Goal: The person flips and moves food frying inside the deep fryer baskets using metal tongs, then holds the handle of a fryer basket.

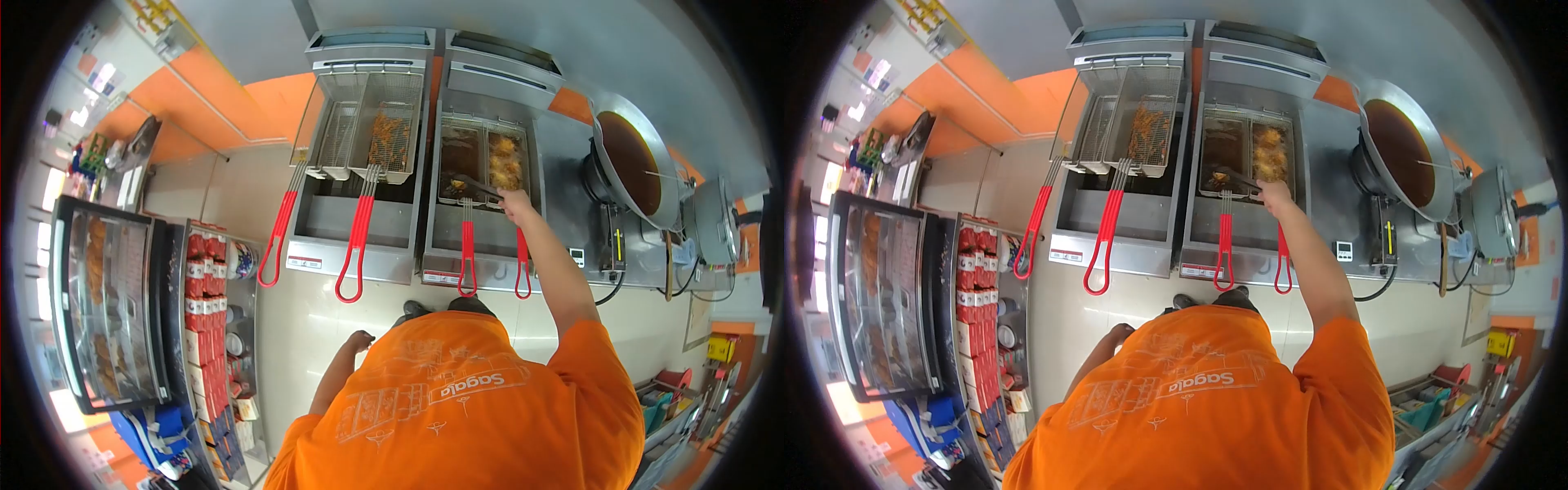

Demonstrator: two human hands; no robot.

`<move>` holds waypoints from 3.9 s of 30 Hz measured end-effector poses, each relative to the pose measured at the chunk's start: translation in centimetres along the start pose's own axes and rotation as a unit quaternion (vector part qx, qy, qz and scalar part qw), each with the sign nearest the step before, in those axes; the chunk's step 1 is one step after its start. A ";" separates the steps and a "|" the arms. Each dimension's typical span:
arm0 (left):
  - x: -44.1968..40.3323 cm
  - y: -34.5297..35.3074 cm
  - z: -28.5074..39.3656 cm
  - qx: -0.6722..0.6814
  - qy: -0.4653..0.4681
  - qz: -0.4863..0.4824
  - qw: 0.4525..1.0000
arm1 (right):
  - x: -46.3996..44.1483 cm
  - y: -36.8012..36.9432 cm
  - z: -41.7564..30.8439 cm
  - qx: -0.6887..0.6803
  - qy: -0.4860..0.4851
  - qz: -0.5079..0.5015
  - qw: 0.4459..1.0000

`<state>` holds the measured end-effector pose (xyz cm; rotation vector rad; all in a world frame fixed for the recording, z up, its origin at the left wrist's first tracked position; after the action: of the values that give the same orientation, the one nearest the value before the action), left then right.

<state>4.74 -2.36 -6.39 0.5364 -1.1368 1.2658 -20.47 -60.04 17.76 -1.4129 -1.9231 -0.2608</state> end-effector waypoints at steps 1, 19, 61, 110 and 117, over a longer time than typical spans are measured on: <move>0.5 0.2 0.2 0.014 -0.019 -0.003 1.000 | 0.1 -0.1 0.1 -0.040 0.022 -0.023 0.999; -0.4 0.6 -0.1 0.036 0.023 0.033 0.999 | -0.1 1.0 0.7 -0.153 0.172 -0.069 0.971; -1.4 1.3 -1.4 0.008 0.022 0.018 1.000 | -1.5 2.2 0.4 -0.113 0.143 -0.029 0.983; 0.6 6.2 0.3 0.128 -0.054 -0.012 0.990 | 2.2 4.9 -2.7 0.676 -0.386 0.044 0.626; -0.2 7.3 1.7 0.157 -0.049 0.014 0.986 | 1.9 5.0 -3.2 0.667 -0.385 0.020 0.638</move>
<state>-2.65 -1.79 -7.72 0.8270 -1.0321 1.4679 -14.87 -58.53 20.09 -0.4285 -1.7756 1.7191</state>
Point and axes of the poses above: each hand's wrist, its own x-axis away from the middle knuckle, its own y-axis out of the palm, z = x × y, the point moved 5 cm from there along -x, towards the middle knuckle, and after that the axes turned 2 degrees about -z, right-handed, at the moved point
